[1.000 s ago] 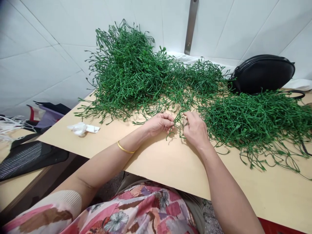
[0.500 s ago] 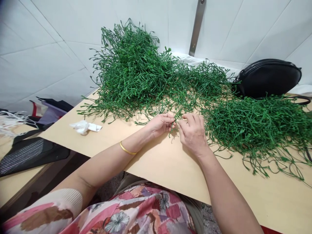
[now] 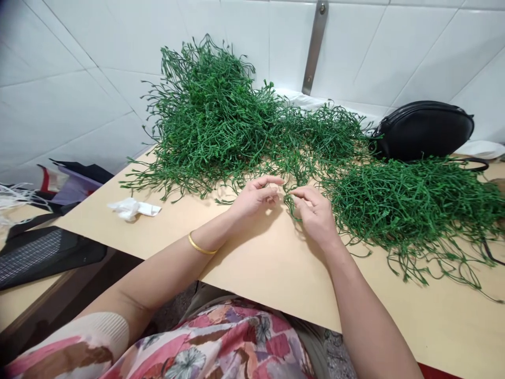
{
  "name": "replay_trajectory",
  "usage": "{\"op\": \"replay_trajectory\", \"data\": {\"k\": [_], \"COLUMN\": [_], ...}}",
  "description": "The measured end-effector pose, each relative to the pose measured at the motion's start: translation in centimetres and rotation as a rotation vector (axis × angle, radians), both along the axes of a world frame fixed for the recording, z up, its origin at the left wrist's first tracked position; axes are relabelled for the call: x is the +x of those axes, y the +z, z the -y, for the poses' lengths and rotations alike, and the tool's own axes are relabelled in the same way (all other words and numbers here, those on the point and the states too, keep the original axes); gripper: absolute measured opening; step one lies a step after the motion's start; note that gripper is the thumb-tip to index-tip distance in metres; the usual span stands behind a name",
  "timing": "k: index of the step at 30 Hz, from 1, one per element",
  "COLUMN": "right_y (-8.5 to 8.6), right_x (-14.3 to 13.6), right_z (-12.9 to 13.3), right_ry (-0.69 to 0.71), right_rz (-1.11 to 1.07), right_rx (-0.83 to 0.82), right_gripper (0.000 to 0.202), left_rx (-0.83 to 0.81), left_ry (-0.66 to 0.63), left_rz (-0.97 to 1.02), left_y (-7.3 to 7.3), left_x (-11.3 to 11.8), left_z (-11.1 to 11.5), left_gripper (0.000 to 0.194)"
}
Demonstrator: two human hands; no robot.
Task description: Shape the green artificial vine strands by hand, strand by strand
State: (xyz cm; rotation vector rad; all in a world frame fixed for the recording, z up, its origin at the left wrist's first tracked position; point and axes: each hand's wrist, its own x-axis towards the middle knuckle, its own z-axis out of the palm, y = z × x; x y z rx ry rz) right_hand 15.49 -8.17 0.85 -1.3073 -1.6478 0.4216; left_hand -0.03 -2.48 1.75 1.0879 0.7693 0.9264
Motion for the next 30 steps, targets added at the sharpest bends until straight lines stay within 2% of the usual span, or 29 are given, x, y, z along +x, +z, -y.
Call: {"op": "replay_trajectory", "data": {"k": [3,5,9,13,18,21,24,27,30], "right_y": [0.0,-0.2,-0.5,-0.4,-0.5,-0.2,0.2,0.5,0.4], "right_x": [0.4,0.5,0.3,0.2,0.0,-0.2,-0.4,-0.4,-0.4], "right_z": [-0.1,-0.3,-0.4,-0.4,-0.2,0.2,0.7,0.9,0.5], "right_ry": [0.075,0.083,0.098,0.072,-0.039,-0.121,-0.146,-0.146,-0.121], "right_rz": [-0.303,-0.424,-0.438,-0.141,0.457,0.746,0.884,0.801,0.375], "right_rx": [-0.218,-0.291,-0.256,-0.184,0.009,-0.005,-0.035,-0.034,-0.044], "right_gripper": [0.014,0.014,0.013,0.015,0.015,0.015,0.017,0.016,0.014], "left_rx": [0.286,0.397,0.544,0.652,0.846,0.931,0.986,0.971,0.913], "left_ry": [0.004,-0.031,-0.115,-0.167,-0.085,-0.068,-0.058,-0.021,0.065], "left_rz": [-0.117,-0.200,-0.345,-0.476,-0.724,-0.854,-0.967,-1.015,-0.929], "left_y": [0.9,1.1,0.4,-0.8,-1.7,-2.0,-2.2,-2.2,-2.3], "left_x": [-0.2,-0.3,-0.2,-0.1,0.3,1.0,1.8,2.3,2.1], "left_z": [0.3,0.4,0.2,-0.3,-0.7,-0.6,-0.1,0.2,0.3], "left_gripper": [0.021,0.016,0.010,0.012,0.018,0.019,0.019,0.020,0.020]}}
